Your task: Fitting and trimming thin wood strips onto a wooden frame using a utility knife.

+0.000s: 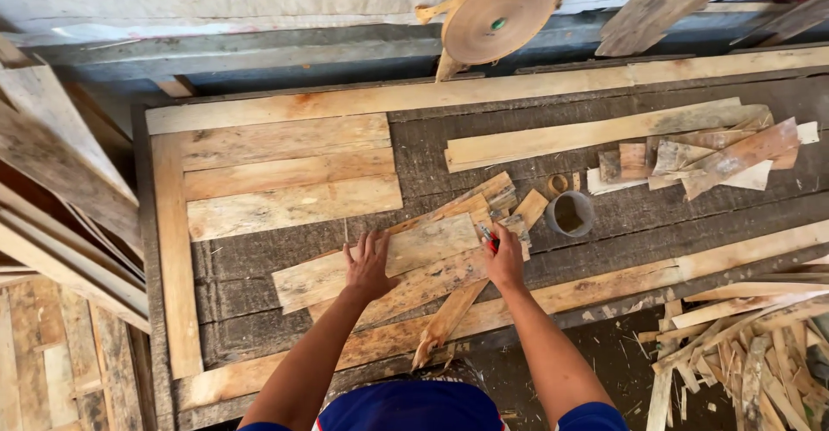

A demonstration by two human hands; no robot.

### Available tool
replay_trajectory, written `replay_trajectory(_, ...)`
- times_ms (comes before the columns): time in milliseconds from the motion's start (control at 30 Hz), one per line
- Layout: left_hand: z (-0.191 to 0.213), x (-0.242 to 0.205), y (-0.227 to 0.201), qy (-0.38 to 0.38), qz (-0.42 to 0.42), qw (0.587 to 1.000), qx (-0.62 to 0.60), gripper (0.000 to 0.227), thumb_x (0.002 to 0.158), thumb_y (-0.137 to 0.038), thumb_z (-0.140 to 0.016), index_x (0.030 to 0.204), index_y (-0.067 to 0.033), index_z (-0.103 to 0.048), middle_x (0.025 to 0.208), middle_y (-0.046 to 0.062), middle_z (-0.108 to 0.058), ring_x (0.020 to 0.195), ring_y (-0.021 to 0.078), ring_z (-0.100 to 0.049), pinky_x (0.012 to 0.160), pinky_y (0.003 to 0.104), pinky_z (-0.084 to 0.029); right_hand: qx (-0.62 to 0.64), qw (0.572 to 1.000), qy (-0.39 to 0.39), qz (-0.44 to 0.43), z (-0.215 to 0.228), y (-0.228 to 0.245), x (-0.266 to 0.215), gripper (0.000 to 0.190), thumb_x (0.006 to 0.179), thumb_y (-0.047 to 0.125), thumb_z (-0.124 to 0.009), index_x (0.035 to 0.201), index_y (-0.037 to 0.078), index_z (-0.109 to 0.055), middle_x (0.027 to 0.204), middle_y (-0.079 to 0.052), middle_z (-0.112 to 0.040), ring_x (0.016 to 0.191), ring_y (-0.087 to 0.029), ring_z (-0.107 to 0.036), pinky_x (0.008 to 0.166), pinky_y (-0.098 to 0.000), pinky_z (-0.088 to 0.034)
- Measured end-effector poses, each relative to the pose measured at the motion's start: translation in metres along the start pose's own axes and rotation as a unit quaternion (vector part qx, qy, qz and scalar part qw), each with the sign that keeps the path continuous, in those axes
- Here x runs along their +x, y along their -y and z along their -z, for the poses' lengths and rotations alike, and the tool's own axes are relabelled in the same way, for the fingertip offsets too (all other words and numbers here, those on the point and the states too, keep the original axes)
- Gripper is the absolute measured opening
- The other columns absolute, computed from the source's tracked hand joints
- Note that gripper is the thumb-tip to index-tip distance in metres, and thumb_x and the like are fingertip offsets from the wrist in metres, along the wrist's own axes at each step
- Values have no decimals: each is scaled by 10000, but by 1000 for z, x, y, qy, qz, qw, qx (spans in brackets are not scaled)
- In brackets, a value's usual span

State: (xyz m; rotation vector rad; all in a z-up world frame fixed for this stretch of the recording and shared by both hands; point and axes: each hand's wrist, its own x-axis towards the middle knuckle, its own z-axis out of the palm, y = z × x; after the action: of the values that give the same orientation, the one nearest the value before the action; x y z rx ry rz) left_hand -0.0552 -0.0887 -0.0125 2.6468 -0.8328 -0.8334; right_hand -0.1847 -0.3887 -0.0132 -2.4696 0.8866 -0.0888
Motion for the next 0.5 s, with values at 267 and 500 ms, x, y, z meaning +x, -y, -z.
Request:
replay_trajectory(267,-34,60,-85,-66,2,997,-30,1059,833,-611,-751,1628,-183,-199,1688,114,-187,1583,318,-93,1245,647,-36,22,976,-218,6,53,-99,49,522,936,175,-709,1406,21,-545,1258,-267,-548,1156,-447,-564,976,-529,-491)
replay_trajectory(500,-62,111,-171,-72,1,997,-5,1032,840,-629,-741,1613,-175,-229,1698,137,-156,1580,330,-69,1241,621,-28,176,948,-174,-200,69,-230,91,333,1080,228,-686,1257,-49,-636,1018,-186,-702,895,-335,-680,849,-451,-545)
